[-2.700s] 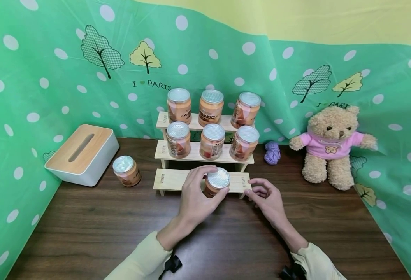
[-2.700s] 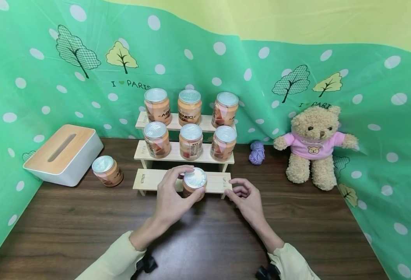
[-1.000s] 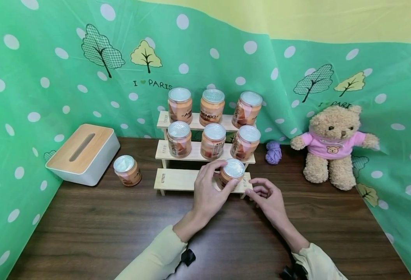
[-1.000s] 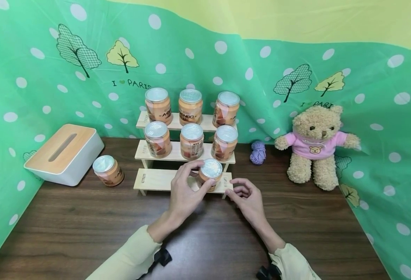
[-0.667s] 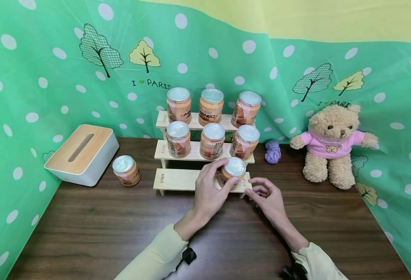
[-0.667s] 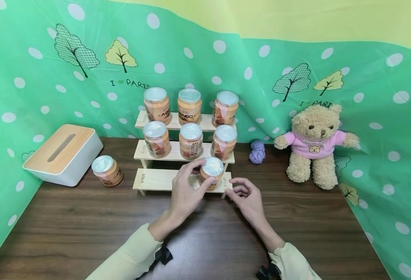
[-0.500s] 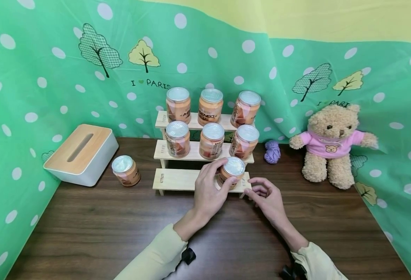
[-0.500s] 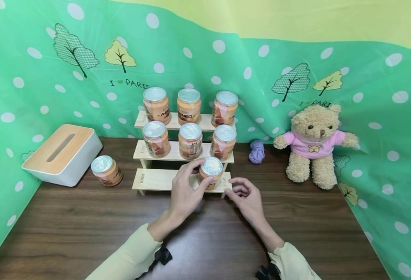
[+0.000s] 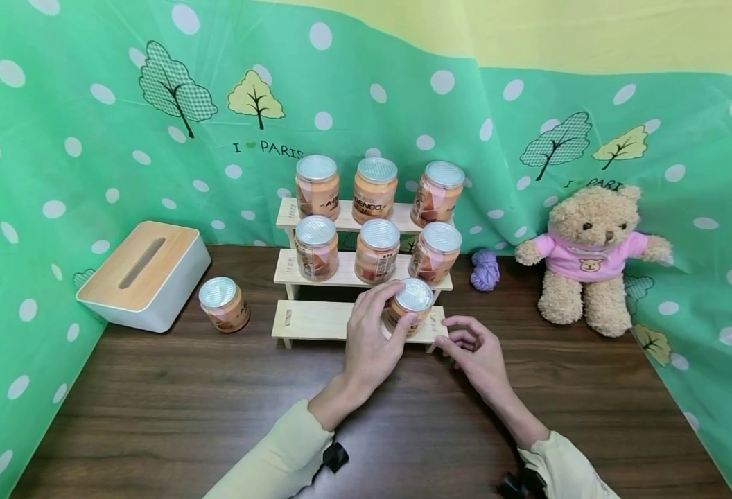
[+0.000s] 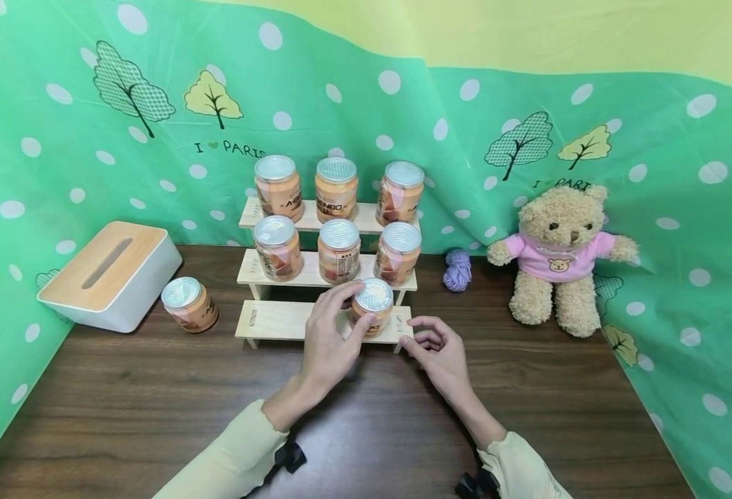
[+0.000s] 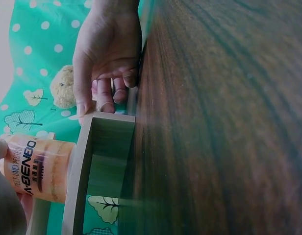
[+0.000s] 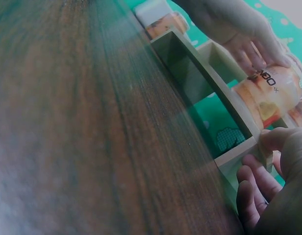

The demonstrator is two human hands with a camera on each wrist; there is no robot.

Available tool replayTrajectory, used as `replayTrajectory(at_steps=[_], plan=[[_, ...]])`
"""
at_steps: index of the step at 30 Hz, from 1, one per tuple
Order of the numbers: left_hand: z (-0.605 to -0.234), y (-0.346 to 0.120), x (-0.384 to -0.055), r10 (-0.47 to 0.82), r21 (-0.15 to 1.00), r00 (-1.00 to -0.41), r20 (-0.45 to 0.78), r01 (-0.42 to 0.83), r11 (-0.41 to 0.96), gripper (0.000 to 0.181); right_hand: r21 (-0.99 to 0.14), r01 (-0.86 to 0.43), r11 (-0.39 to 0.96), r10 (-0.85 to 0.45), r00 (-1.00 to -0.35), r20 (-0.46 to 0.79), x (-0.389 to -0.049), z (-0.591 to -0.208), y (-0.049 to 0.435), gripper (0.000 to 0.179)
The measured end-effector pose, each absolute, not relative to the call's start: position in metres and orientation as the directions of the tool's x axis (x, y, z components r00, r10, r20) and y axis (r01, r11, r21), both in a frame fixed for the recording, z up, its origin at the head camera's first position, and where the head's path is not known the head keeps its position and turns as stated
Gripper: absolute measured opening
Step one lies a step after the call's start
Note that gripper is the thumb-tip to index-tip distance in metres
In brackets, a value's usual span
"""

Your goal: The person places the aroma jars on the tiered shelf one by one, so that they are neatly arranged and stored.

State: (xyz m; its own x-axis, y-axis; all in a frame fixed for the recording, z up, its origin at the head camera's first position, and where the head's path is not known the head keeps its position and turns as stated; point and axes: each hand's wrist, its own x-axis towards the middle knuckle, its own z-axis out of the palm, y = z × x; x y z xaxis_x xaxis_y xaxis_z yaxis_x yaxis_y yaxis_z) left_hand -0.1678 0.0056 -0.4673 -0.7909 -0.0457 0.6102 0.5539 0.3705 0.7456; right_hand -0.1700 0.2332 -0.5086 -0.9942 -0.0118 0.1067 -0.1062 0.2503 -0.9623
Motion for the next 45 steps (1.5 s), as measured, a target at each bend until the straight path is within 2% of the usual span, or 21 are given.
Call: replayTrajectory(at_steps=[7, 18, 29, 39, 45], plan=[[-0.463, 0.004, -0.164, -0.045, 0.76, -0.806, 0.59, 0.536, 0.368, 0.047, -0.963, -0.086, 0.254, -0.008, -0.996, 0.086, -0.169, -0.507, 0.233, 0.031], [-0.46, -0.011, -0.148, -0.06, 0.753, -0.782, 0.62, 0.572, 0.325, 0.039, -0.964, -0.083, 0.254, -0.009, -0.997, 0.083, -0.169, -0.507, 0.232, 0.031], [-0.461, -0.047, -0.13, -0.081, 0.712, -0.736, 0.672, 0.611, 0.347, 0.035, -0.964, -0.074, 0.255, -0.006, -0.997, 0.075, -0.169, -0.507, 0.233, 0.032], [-0.453, -0.081, -0.127, -0.142, 0.65, -0.656, 0.741, 0.647, 0.399, 0.027, -0.964, -0.079, 0.255, -0.011, -0.997, 0.079, -0.169, -0.505, 0.233, 0.032], [-0.453, -0.106, -0.122, -0.201, 0.664, -0.65, 0.732, 0.616, 0.424, 0.023, -0.965, -0.081, 0.251, -0.014, -0.997, 0.08, -0.169, -0.506, 0.233, 0.031]])
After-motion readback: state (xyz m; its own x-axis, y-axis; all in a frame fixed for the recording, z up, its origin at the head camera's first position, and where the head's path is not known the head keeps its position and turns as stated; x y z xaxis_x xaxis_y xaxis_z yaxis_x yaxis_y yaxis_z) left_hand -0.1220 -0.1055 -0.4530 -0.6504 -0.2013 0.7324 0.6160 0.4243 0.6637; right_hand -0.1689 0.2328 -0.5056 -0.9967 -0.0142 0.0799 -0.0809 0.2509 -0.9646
